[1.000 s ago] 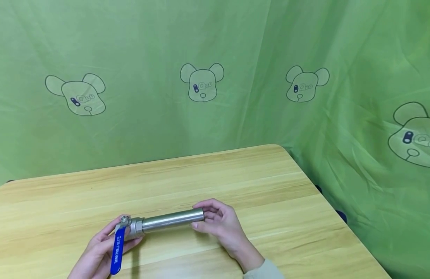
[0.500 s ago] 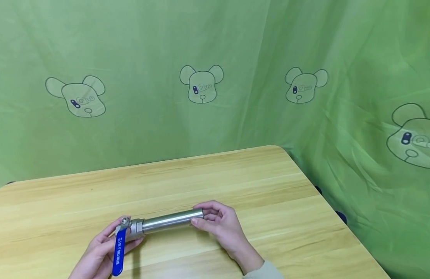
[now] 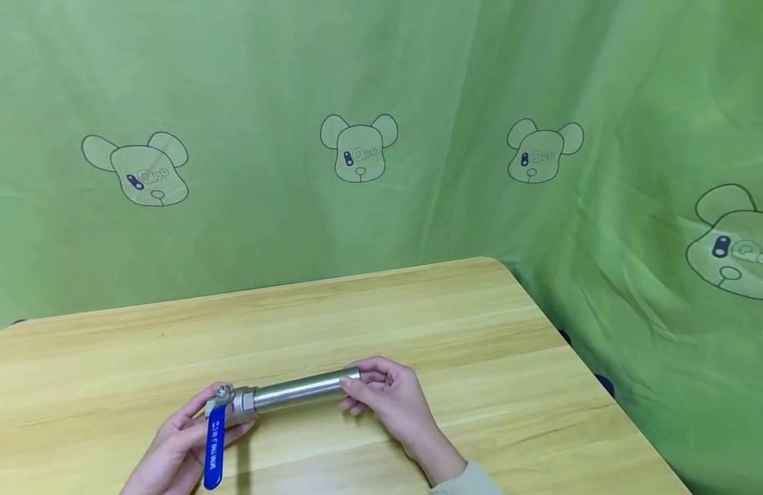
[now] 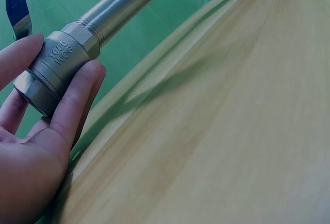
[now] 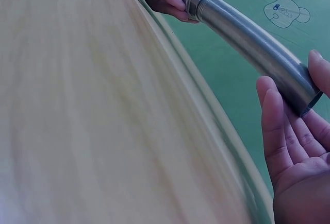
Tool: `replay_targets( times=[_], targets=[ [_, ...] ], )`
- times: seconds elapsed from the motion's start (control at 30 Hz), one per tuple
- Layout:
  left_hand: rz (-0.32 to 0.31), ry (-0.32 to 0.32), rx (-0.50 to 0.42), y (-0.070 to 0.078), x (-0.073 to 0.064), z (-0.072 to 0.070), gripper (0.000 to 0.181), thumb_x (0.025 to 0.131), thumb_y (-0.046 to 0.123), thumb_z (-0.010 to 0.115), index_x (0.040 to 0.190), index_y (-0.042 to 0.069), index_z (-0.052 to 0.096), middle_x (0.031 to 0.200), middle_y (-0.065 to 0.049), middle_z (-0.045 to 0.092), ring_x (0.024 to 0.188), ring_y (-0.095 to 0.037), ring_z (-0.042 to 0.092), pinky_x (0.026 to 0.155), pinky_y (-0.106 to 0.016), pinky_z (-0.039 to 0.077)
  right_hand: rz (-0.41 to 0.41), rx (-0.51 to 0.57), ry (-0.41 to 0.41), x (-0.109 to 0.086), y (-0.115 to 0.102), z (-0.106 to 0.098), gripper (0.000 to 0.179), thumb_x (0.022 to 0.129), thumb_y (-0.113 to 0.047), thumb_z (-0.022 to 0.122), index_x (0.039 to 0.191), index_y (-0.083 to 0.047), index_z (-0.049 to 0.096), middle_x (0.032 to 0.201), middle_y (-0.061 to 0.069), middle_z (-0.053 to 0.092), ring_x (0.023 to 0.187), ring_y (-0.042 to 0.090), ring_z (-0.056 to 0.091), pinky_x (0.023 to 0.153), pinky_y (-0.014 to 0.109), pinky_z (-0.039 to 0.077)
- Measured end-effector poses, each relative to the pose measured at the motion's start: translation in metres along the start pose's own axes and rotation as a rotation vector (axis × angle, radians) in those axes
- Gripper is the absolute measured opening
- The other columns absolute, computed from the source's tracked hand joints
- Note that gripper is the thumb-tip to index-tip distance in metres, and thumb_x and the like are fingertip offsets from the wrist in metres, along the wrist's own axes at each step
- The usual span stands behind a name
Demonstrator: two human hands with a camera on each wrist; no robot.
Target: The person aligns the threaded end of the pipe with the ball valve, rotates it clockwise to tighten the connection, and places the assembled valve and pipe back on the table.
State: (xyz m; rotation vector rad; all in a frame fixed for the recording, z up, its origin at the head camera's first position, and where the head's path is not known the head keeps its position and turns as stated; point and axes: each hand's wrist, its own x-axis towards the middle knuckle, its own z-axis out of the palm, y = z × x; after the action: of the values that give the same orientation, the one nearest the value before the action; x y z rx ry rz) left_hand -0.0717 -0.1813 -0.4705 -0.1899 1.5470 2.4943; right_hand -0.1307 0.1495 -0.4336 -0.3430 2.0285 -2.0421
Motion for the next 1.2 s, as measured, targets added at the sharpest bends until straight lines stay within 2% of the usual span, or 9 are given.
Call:
replay_targets(
  times=[0.1,0.27,0.4,0.53,0.77,0.93,1.0,1.13,1.2],
  targets=[
    [0.003,0.007,-0.004,0.0002,-0.0001,0.0005,0.043,0.105,-0.003,0.057,0.135,0.026,0.064,0.133,0.000,0.069,0.119,-0.018,0.076,0.109,-0.038,0.063,-0.002,0.017,-0.014,-0.0003,0.0011,-0.0006,0.044,0.099,-0.014,0.077,0.130,0.014,0.061,0.105,0.028,0.076,0.083,0.017,0.080,0.076,0.030,0.071],
    [0.021,-0.019,-0.028,-0.0012,-0.0007,-0.0010,0.043,0.106,-0.003,0.055,0.130,0.029,0.069,0.130,0.002,0.072,0.119,-0.017,0.076,0.108,-0.038,0.063,-0.038,0.062,-0.056,0.0000,0.0026,-0.0019,0.049,0.100,-0.011,0.075,0.136,0.017,0.055,0.107,0.013,0.079,0.088,0.016,0.081,0.080,0.029,0.070],
    [0.050,-0.021,-0.035,-0.0024,-0.0006,-0.0020,0.045,0.106,-0.005,0.053,0.129,0.030,0.071,0.129,0.001,0.072,0.119,-0.018,0.076,0.108,-0.038,0.064,-0.043,0.070,-0.031,0.0010,0.0012,-0.0014,0.056,0.092,-0.004,0.081,0.140,0.013,0.057,0.118,0.006,0.077,0.100,0.016,0.078,0.090,0.028,0.069],
    [0.034,-0.006,-0.034,-0.0015,-0.0011,-0.0026,0.045,0.106,-0.004,0.054,0.129,0.030,0.070,0.129,0.001,0.073,0.118,-0.018,0.076,0.108,-0.037,0.063,-0.029,0.043,0.012,0.0004,-0.0004,-0.0007,0.057,0.085,-0.001,0.086,0.136,0.010,0.062,0.118,0.009,0.076,0.103,0.015,0.076,0.093,0.025,0.067],
    [0.026,-0.047,-0.032,-0.0028,0.0004,0.0001,0.044,0.107,-0.003,0.054,0.131,0.031,0.069,0.129,0.004,0.075,0.118,-0.017,0.076,0.108,-0.037,0.063,-0.013,0.036,0.022,-0.0002,0.0019,-0.0045,0.054,0.086,-0.003,0.086,0.132,0.014,0.063,0.106,0.005,0.078,0.094,0.017,0.080,0.088,0.030,0.070],
    [0.002,0.027,-0.007,-0.0013,0.0002,0.0033,0.048,0.105,-0.002,0.057,0.150,0.016,0.054,0.132,-0.001,0.072,0.117,-0.019,0.077,0.109,-0.037,0.063,-0.009,0.044,0.017,0.0007,0.0017,-0.0042,0.050,0.090,-0.005,0.084,0.130,0.014,0.061,0.102,0.005,0.077,0.086,0.020,0.081,0.083,0.035,0.072],
    [-0.001,0.039,-0.002,-0.0011,-0.0003,0.0036,0.050,0.105,-0.002,0.057,0.152,0.014,0.051,0.132,-0.002,0.072,0.118,-0.019,0.077,0.109,-0.038,0.063,-0.002,0.039,0.019,0.0009,0.0019,-0.0039,0.049,0.091,-0.006,0.084,0.129,0.014,0.061,0.101,0.005,0.077,0.086,0.020,0.081,0.082,0.034,0.072],
    [0.017,0.008,-0.007,-0.0022,-0.0014,0.0026,0.043,0.105,-0.002,0.056,0.139,0.023,0.064,0.131,0.001,0.073,0.118,-0.018,0.076,0.108,-0.038,0.063,0.002,0.034,0.016,0.0005,0.0029,-0.0036,0.050,0.091,-0.006,0.084,0.130,0.013,0.062,0.103,0.006,0.077,0.086,0.020,0.081,0.082,0.033,0.072],
    [0.032,-0.013,-0.012,-0.0026,-0.0018,0.0022,0.043,0.106,-0.003,0.055,0.132,0.028,0.068,0.130,0.003,0.073,0.118,-0.018,0.076,0.108,-0.037,0.063,-0.009,0.023,0.015,0.0005,0.0036,-0.0040,0.051,0.089,-0.006,0.085,0.132,0.011,0.063,0.109,0.008,0.078,0.092,0.018,0.080,0.085,0.031,0.071]
  ],
)
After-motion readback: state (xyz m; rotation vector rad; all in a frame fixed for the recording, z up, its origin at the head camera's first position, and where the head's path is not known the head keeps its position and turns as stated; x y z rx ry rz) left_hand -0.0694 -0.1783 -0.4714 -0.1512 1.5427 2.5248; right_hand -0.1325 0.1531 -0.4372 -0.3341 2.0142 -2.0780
